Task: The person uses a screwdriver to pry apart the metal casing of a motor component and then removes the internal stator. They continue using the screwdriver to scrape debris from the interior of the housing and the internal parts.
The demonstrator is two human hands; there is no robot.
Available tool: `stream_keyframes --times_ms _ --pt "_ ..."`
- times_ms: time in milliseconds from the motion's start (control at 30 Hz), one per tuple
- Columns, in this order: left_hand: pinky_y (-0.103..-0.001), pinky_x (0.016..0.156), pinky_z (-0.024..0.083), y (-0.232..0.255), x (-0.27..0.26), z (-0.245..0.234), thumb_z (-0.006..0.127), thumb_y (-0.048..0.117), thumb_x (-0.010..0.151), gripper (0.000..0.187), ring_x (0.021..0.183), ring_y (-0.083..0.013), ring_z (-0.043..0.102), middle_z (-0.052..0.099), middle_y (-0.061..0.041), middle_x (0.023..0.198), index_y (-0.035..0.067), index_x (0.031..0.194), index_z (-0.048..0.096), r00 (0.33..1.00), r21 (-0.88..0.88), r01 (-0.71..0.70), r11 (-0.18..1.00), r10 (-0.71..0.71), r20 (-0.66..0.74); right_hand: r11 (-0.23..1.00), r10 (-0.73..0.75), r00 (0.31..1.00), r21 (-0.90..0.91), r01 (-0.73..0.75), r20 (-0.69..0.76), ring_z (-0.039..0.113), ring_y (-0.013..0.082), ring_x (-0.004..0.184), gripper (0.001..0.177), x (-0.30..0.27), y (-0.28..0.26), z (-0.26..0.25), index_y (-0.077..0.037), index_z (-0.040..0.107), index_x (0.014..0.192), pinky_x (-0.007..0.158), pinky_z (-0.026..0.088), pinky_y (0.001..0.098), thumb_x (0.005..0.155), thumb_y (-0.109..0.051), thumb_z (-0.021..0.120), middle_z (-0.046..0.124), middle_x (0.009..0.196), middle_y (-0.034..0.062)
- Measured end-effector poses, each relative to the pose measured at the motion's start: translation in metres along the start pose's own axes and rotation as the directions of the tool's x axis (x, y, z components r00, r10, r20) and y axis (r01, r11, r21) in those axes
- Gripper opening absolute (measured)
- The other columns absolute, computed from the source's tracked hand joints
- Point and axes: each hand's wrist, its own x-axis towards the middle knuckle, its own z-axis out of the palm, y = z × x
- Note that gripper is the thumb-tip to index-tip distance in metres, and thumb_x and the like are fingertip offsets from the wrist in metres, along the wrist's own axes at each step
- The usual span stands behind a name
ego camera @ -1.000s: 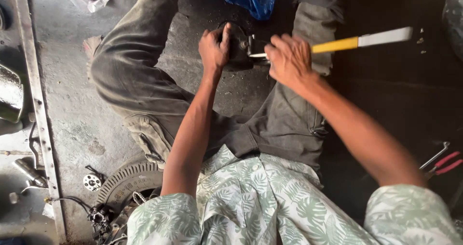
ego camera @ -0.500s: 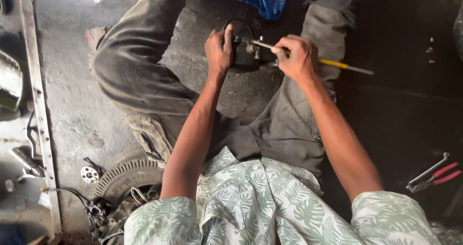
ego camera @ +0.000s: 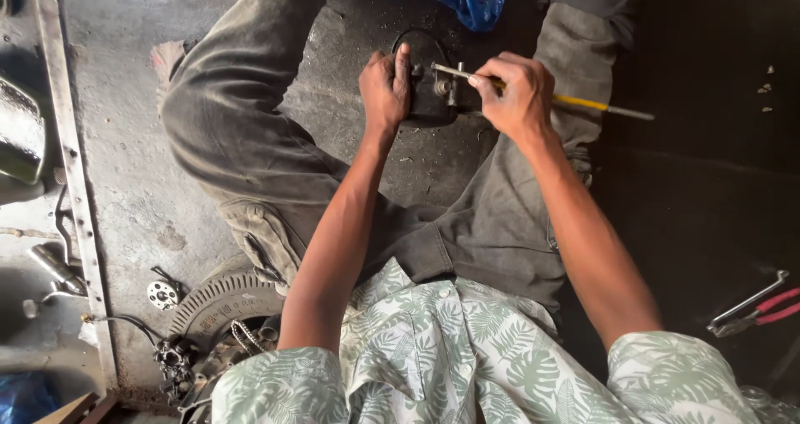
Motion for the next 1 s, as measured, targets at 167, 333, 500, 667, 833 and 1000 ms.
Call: stream_keyframes --times_ms 167,333,500,667,833,1000 --pt "-0.047 0.058 0.039 -0.006 0.002 0.004 0.053 0.043 0.105 0.062 0.057 -0.0306 0.051 0.051 -0.018 0.065 -0.005 0.066 0.062 0.997 0.006 0.071 0.997 -0.071 0.033 0.999 -0.024 0.999 0.029 0.025 -0.021 0.061 0.0197 0.061 0.011 0.004 -0.012 -0.001 -0.008 0.075 0.082 0.055 0.042 0.0379 0.09 -0.011 0.082 0.068 0.076 0.0032" --pt "-0.049 0.058 0.039 -0.002 0.007 0.003 0.052 0.042 0.105 0.062 0.056 -0.0308 0.052 0.052 -0.019 0.064 -0.004 0.066 0.063 0.999 0.016 0.043 0.999 -0.043 0.023 1.0 -0.002 0.999 0.001 0.002 0.046 0.061 0.0212 0.061 0.009 0.006 0.005 -0.013 -0.009 0.076 0.083 0.056 0.043 0.0397 0.088 -0.011 0.083 0.068 0.073 0.0038" --pt "-0.049 0.06 0.042 -0.009 0.011 0.006 0.053 0.043 0.107 0.062 0.059 -0.0325 0.054 0.054 -0.022 0.068 -0.006 0.071 0.063 1.0 0.059 0.014 0.998 -0.015 0.012 1.0 -0.006 0.999 0.006 0.006 0.049 0.062 0.0166 0.068 0.013 -0.035 0.015 -0.013 -0.009 0.073 0.084 0.062 0.044 0.035 0.093 -0.014 0.08 0.069 0.08 0.0021" --pt "-0.049 0.057 0.043 -0.011 0.014 0.011 0.052 0.044 0.104 0.063 0.056 -0.0336 0.056 0.055 -0.022 0.064 -0.005 0.068 0.063 0.998 0.04 0.064 0.997 -0.064 0.015 0.989 0.115 0.993 -0.091 -0.114 0.007 0.058 0.0194 0.061 0.014 -0.042 -0.006 -0.004 -0.011 0.073 0.077 0.06 0.041 0.0388 0.089 -0.014 0.08 0.067 0.07 0.0032" --pt "-0.05 0.058 0.043 -0.005 0.012 0.009 0.05 0.045 0.106 0.066 0.056 -0.036 0.055 0.055 -0.025 0.064 -0.008 0.067 0.058 0.997 0.072 0.082 0.994 -0.082 0.004 0.983 0.091 0.994 -0.152 -0.1 -0.065 0.059 0.0208 0.063 0.011 -0.033 -0.017 -0.014 -0.009 0.072 0.082 0.058 0.04 0.0402 0.09 -0.012 0.08 0.068 0.077 0.0035" --pt "-0.052 0.069 0.047 -0.003 0.013 0.008 0.048 0.046 0.106 0.067 0.066 -0.0407 0.06 0.057 -0.029 0.065 -0.007 0.067 0.062 0.991 0.064 0.116 0.991 -0.119 0.053 0.995 0.075 0.996 -0.057 -0.078 -0.051 0.065 0.0278 0.069 0.01 -0.044 -0.027 -0.011 -0.009 0.072 0.081 0.061 0.045 0.0428 0.085 -0.013 0.081 0.069 0.077 0.0045"
